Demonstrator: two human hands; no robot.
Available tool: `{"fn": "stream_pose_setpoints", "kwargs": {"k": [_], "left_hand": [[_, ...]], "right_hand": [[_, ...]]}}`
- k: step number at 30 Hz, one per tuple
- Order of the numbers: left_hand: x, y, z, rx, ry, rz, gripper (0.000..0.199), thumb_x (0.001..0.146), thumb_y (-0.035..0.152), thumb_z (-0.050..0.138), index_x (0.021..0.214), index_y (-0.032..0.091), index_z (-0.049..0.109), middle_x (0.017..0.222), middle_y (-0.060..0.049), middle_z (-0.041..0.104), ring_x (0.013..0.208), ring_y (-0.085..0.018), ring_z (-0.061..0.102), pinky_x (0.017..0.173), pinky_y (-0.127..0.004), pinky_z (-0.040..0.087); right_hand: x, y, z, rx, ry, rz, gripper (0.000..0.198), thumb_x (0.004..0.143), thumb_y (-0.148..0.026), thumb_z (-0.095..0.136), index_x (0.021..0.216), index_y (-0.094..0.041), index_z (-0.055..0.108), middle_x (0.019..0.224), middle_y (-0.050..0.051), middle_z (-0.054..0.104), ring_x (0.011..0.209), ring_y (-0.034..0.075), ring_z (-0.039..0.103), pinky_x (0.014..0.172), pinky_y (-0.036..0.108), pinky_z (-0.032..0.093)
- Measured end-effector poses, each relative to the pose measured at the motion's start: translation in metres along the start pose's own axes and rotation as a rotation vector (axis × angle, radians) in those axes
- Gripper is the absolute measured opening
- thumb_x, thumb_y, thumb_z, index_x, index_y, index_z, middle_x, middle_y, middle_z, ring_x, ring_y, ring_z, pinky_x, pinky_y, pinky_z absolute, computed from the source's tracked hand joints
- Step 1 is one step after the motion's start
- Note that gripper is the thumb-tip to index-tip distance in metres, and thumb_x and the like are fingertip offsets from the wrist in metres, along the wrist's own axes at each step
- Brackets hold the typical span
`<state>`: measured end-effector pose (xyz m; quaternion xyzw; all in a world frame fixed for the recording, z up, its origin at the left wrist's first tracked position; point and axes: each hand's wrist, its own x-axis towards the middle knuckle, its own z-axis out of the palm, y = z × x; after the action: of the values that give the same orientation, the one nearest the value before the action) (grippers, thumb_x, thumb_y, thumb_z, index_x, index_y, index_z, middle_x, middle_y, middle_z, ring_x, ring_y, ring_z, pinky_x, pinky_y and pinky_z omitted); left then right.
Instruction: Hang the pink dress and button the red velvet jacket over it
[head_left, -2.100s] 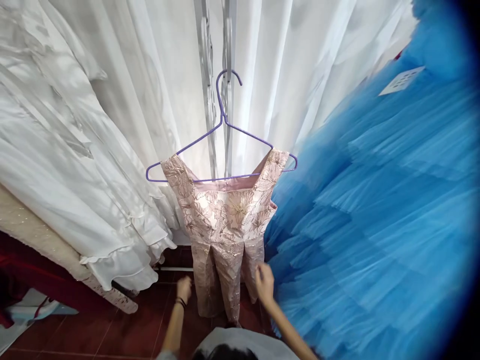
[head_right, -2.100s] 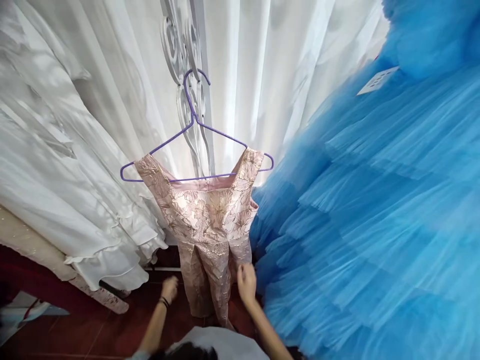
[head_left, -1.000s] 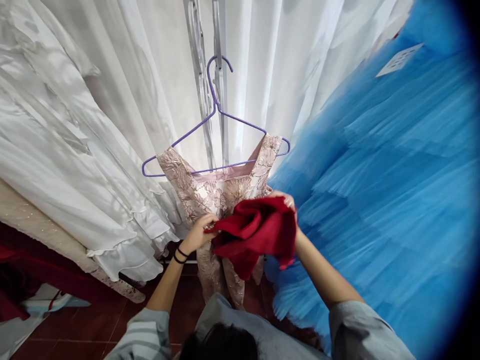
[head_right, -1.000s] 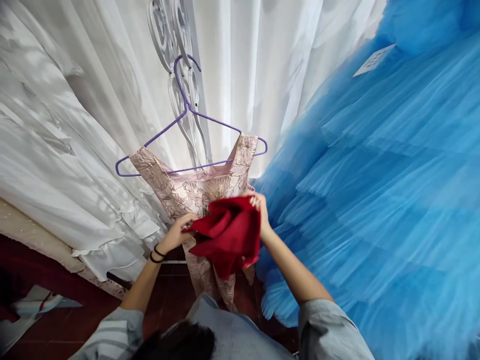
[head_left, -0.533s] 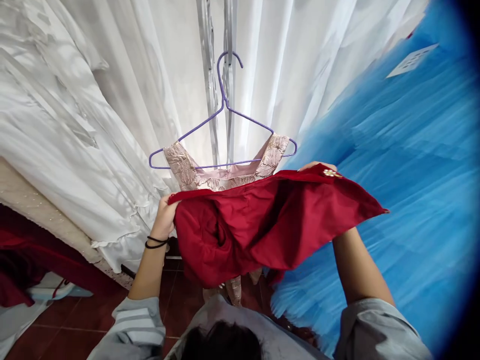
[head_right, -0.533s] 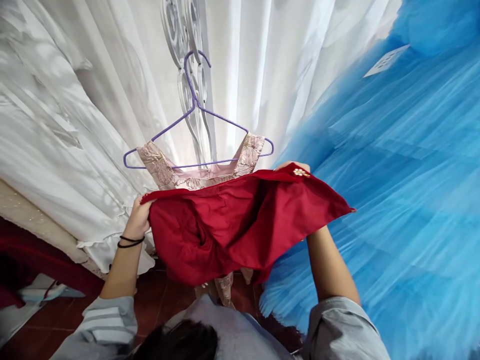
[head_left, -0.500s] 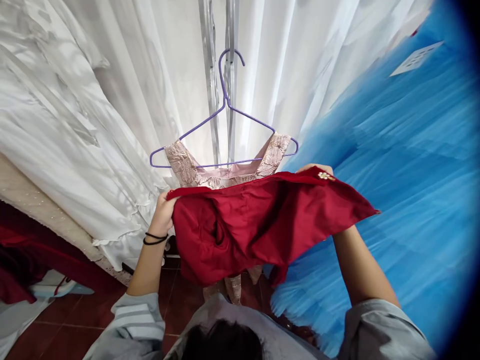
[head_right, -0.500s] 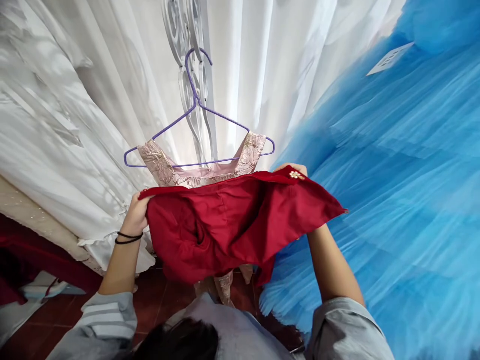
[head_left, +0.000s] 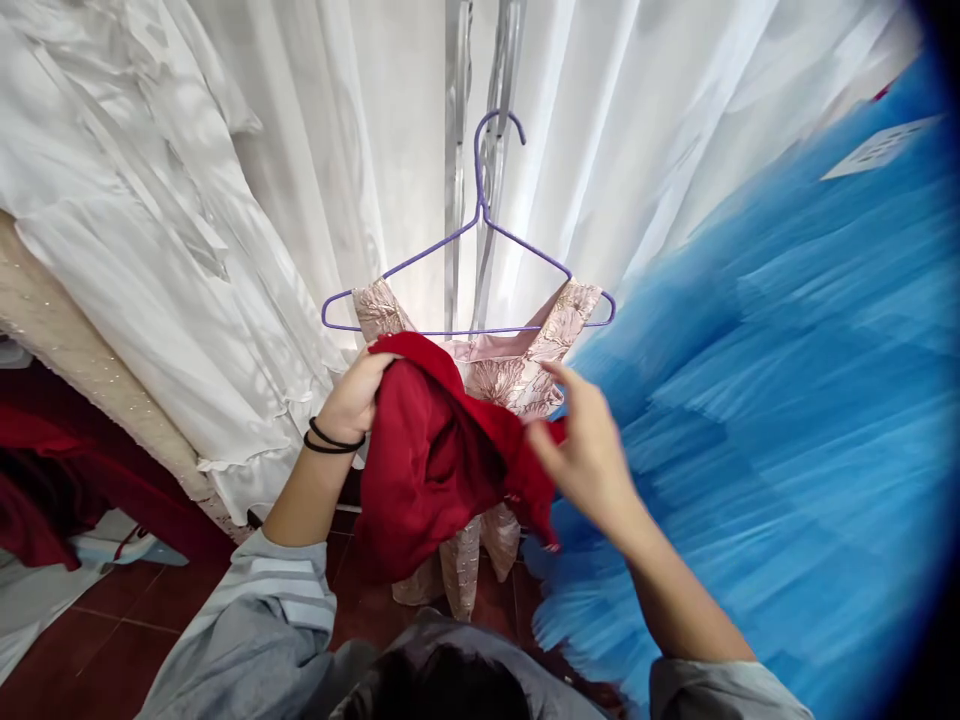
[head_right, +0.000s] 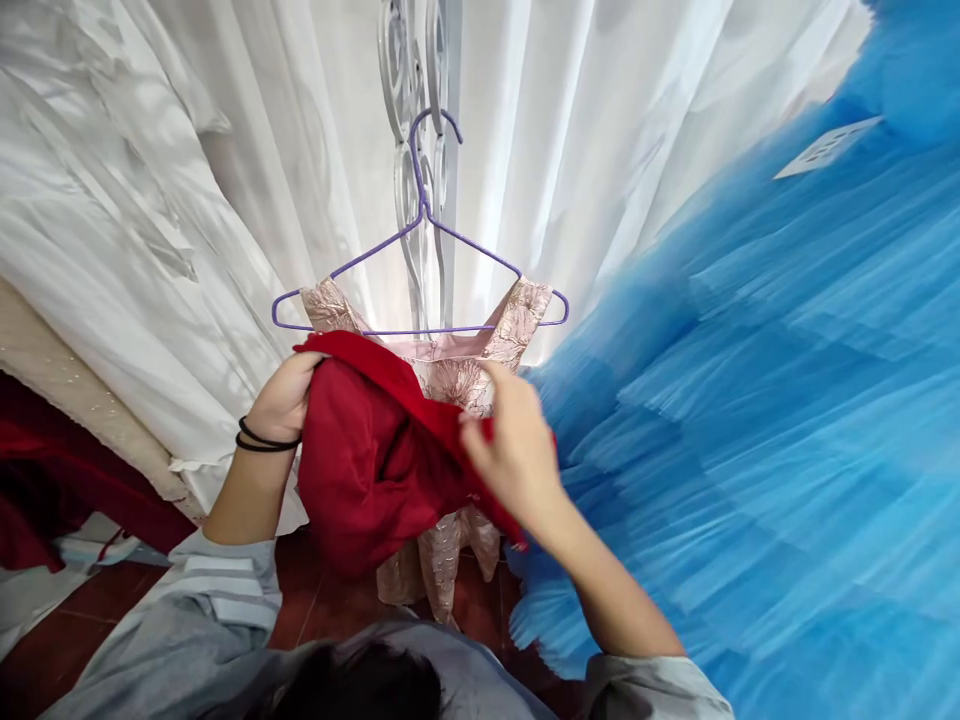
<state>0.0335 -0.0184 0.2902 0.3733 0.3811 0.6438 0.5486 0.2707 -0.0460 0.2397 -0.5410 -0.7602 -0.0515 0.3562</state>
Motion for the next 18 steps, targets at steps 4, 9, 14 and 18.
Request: {"fn": "stream_pose_setpoints", "kwargs": {"k": [4, 9, 14, 18], "left_hand": [[-0.022, -0.005, 0.002, 0.114, -0.036, 0.048, 0.034, 0.047, 0.027, 0.078, 0.074, 0.018, 0.059, 0.066, 0.002, 0.063, 0.076, -0.019, 0.066, 0.074, -0.031, 0.055], [-0.035, 0.019, -0.030, 0.458, -0.062, 0.333, 0.027, 0.056, 0.028, 0.075, 0.055, 0.017, 0.050, 0.054, 0.005, 0.047, 0.051, -0.007, 0.042, 0.049, -0.020, 0.035], [-0.042, 0.040, -0.058, 1.009, 0.153, 0.684, 0.024, 0.059, 0.016, 0.066, 0.049, 0.017, 0.043, 0.049, 0.006, 0.033, 0.051, -0.006, 0.028, 0.047, -0.022, 0.023], [-0.037, 0.032, -0.076, 1.112, 0.224, 0.556, 0.023, 0.070, 0.024, 0.060, 0.054, 0.019, 0.045, 0.054, 0.005, 0.045, 0.058, -0.010, 0.041, 0.055, -0.022, 0.035]], "right_hand": [[0.000, -0.034, 0.046, 0.205, -0.281, -0.118, 0.084, 0.076, -0.023, 0.065, 0.150, -0.012, 0.027, 0.144, 0.019, 0.048, 0.130, 0.035, 0.049, 0.105, 0.051, 0.043], [0.038, -0.014, 0.037, 0.516, -0.582, -0.205, 0.047, 0.079, -0.009, 0.052, 0.124, -0.020, 0.060, 0.111, 0.006, 0.071, 0.104, 0.024, 0.066, 0.088, 0.034, 0.051], [0.085, -0.007, 0.004, 0.658, -0.831, -0.318, 0.016, 0.081, -0.020, 0.060, 0.092, -0.015, 0.071, 0.091, 0.003, 0.073, 0.083, 0.019, 0.066, 0.076, 0.028, 0.052], [0.113, -0.030, 0.025, 1.031, -1.083, -0.154, 0.020, 0.073, -0.028, 0.073, 0.086, -0.013, 0.070, 0.083, 0.002, 0.073, 0.075, 0.015, 0.066, 0.072, 0.027, 0.055]]}}
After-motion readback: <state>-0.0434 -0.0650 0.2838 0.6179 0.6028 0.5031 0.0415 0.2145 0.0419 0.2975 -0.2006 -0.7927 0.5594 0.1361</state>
